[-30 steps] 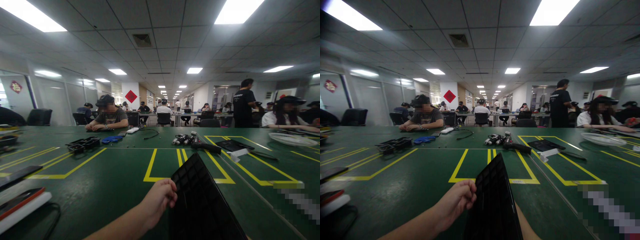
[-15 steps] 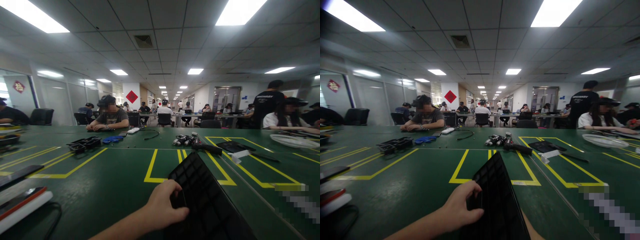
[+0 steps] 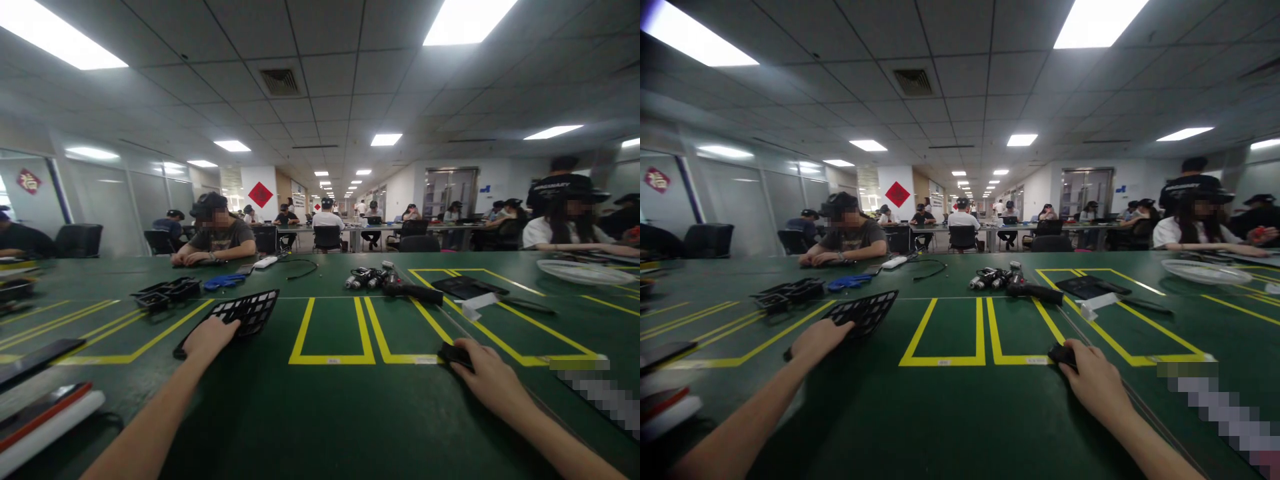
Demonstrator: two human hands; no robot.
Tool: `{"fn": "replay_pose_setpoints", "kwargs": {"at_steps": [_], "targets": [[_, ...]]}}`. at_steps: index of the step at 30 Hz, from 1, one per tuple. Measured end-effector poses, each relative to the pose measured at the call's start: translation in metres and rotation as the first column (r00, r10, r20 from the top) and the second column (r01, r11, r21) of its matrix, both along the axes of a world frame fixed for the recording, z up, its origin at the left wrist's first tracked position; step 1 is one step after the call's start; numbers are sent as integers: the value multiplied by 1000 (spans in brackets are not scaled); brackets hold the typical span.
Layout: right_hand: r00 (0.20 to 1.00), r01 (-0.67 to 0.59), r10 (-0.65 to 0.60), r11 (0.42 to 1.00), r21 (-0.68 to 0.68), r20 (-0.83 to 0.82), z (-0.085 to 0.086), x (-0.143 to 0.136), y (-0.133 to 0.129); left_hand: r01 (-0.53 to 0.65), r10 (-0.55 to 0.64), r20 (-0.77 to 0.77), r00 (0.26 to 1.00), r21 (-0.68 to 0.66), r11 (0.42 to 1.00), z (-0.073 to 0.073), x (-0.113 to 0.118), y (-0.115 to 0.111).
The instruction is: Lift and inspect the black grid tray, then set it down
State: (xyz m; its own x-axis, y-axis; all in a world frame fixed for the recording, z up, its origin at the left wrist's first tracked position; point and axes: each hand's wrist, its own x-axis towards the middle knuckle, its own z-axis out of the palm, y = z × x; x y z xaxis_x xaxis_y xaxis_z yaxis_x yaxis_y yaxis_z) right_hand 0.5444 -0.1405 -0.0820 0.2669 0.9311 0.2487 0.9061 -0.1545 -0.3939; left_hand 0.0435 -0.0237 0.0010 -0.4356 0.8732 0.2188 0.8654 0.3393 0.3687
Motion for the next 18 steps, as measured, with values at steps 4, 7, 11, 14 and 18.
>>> {"fn": "replay_pose_setpoints", "kwargs": {"at_steps": [4,7,11,14,18], "targets": [[996,41,-39,999,-24,86,-4,-5,0,-24,22,-30,999,-69,997,-7,-3,-5],[991,72,-71,997,0,114,-2,-8,0,27,-25,-100,995,10,1000,-3,7,-9],[987,81,-87,996,45,138,0,-10,-1,279,-250,-194,949,142,950,-2,43,-11],[984,86,-92,995,49,153,1,-11,-3,497,-468,-194,862,144,856,-15,78,-15],[985,81,-86,996,40,151,1,-11,-3,675,-666,-126,735,52,736,-43,106,-23]]}}
